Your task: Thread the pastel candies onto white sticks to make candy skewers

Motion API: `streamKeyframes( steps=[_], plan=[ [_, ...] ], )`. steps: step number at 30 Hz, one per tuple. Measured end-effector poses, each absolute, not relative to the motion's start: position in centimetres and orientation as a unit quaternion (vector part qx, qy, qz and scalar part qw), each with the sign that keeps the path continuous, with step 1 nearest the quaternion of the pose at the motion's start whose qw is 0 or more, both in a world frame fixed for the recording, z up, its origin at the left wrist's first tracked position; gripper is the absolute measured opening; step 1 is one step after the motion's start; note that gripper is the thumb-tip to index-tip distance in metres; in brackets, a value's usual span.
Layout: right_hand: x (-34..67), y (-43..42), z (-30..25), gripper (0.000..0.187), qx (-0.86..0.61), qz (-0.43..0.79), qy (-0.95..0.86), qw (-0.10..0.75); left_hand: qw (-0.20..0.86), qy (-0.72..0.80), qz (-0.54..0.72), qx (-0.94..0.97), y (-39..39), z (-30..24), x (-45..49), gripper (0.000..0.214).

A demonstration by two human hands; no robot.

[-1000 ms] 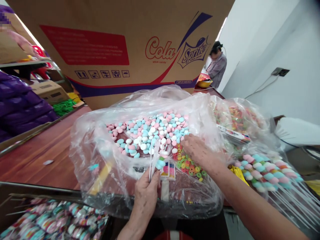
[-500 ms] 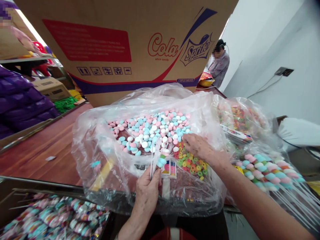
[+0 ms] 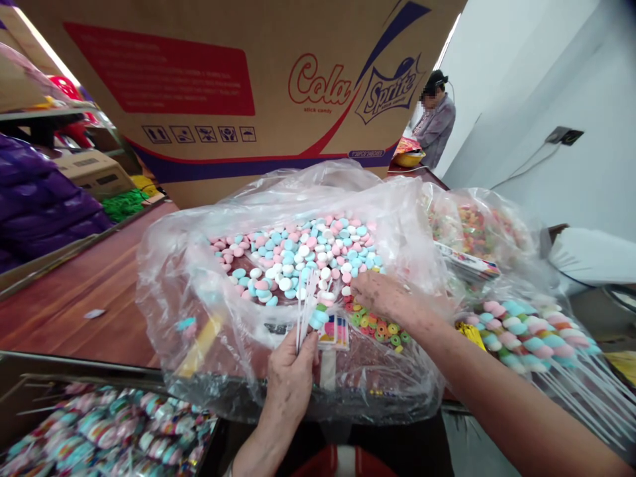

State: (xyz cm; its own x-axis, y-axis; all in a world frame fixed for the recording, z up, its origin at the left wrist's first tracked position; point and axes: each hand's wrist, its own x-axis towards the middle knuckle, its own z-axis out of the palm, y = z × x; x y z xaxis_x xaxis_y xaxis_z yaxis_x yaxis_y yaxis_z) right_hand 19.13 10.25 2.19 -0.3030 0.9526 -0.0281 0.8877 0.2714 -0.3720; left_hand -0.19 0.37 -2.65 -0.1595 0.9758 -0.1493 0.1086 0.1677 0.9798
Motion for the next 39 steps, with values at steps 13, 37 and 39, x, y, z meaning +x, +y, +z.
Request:
streamKeyframes(
  steps=[13,37,39],
  plan=[
    [16.4,8.7,1.5,0.026,-0.643,0.033,-0.763,-0.053,0.484,0.590,0.463,0.451,0.2,-3.0,-0.4,0.027],
    [17.6,8.6,1.3,0.015,-0.604,0.141,-0.784,0.031,0.485,0.588,0.452,0.463,0.3,-3.3,-0.5,0.027],
    [17.9,8.6,1.2,0.017,-0.606,0.164,-0.775,0.072,0.486,0.591,0.452,0.459,0.3,-3.0,-0.5,0.026]
  ],
)
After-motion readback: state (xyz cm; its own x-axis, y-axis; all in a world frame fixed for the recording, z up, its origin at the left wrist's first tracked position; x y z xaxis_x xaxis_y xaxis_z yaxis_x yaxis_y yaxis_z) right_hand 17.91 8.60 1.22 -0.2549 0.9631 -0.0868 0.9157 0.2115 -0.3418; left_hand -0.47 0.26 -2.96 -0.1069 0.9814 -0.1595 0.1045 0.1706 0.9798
